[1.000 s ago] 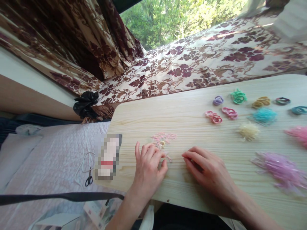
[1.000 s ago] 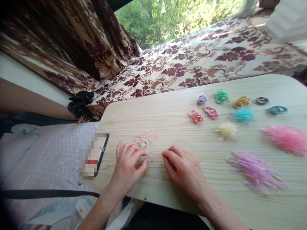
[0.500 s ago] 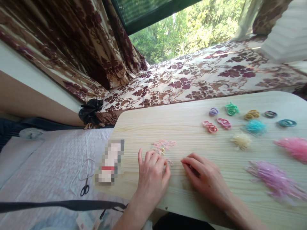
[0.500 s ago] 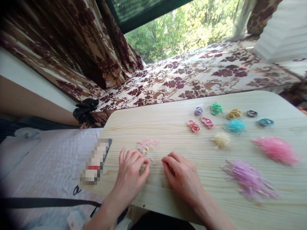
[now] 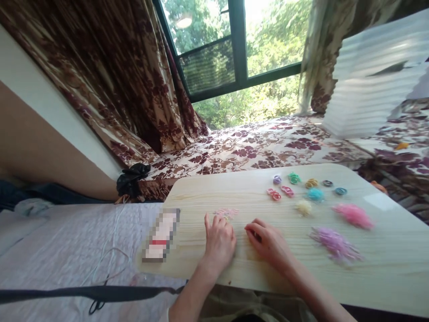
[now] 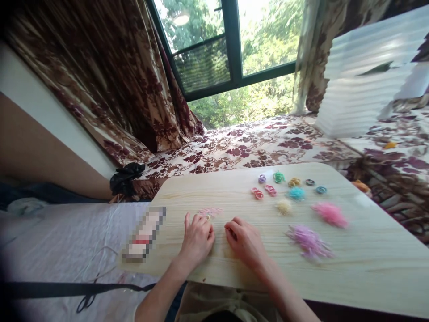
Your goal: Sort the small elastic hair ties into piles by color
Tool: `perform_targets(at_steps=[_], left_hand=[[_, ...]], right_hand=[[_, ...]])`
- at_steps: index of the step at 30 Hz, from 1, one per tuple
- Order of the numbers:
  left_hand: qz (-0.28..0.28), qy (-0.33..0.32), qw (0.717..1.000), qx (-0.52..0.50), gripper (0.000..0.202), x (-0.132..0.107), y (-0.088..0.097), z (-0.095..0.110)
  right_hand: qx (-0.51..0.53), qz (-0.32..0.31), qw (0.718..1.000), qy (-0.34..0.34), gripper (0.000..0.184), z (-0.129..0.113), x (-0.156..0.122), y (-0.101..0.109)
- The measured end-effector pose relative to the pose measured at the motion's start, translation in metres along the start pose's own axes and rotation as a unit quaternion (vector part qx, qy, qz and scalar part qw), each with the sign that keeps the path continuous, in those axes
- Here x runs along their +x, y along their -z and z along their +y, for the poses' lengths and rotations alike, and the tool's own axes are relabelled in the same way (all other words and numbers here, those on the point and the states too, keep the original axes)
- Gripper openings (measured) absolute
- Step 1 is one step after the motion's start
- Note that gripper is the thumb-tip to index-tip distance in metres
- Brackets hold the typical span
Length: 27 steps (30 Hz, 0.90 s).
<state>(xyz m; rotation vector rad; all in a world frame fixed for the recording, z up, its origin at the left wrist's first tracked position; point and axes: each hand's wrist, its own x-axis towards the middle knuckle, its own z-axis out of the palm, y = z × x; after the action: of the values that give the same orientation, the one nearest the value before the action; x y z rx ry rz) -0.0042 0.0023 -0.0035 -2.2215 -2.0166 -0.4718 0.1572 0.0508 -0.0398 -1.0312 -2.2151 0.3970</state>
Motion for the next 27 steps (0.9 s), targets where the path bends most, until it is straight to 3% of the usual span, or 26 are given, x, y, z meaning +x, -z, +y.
perform_targets(at_steps=[13,27], left_hand=[[0.06,-0.069,0.994,-0.066,0.016,-0.017,0.004,0.009],[0.09,-0.049,0.984,-0.148,0.019,-0.01,0.003,0.001]], right_hand=[[0.018,-0.059,0.997,0.051,0.023,-0.01,-0.001,0.008],[0.063,-0.048,0.996,0.043,0.019,-0.013,-0.002,0.014]])
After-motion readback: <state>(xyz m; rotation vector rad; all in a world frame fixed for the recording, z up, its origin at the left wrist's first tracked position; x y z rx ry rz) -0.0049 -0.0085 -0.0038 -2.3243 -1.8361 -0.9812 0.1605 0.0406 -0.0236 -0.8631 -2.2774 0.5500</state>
